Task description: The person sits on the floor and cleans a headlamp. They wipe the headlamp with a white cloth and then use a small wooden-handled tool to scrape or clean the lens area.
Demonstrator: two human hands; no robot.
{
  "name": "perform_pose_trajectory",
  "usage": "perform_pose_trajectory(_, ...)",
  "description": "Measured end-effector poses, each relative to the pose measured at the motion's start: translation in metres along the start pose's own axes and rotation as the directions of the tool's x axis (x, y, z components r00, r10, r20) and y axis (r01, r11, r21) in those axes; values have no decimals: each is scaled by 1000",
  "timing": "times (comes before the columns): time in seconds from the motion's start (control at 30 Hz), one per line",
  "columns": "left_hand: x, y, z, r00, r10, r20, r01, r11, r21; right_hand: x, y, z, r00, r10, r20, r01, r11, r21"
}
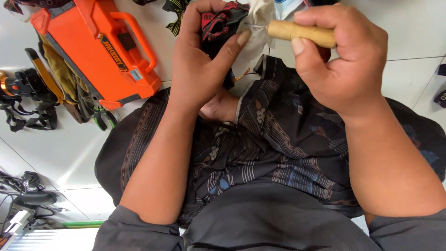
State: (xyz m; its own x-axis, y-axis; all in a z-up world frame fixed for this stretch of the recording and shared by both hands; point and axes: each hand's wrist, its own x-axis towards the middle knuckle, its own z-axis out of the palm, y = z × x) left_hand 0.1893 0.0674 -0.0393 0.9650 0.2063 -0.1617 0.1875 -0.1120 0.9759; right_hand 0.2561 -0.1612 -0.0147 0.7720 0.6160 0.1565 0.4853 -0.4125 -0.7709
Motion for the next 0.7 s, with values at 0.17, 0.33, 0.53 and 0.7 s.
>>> perform_pose_trajectory(0.17,-1,1,-1,999,36,-4,-35,998,54,-2,0,2,1000,-10,10,10,998,-61)
perform_pose_trajectory(0.33,-2,11,0,995,-94,-42,103,923,370,0,-3,5,998,-45,38,49,994,-97)
perform_pose_trajectory(0.53,1,1,-1,993,109,35,-112,989,93,1,-8,12,999,-6,50,9,998,-60)
perform_pose_trajectory(0.7,4,0,-6,990,99,100,-114,982,148,0,3,22,920,384,77,-376,809,451)
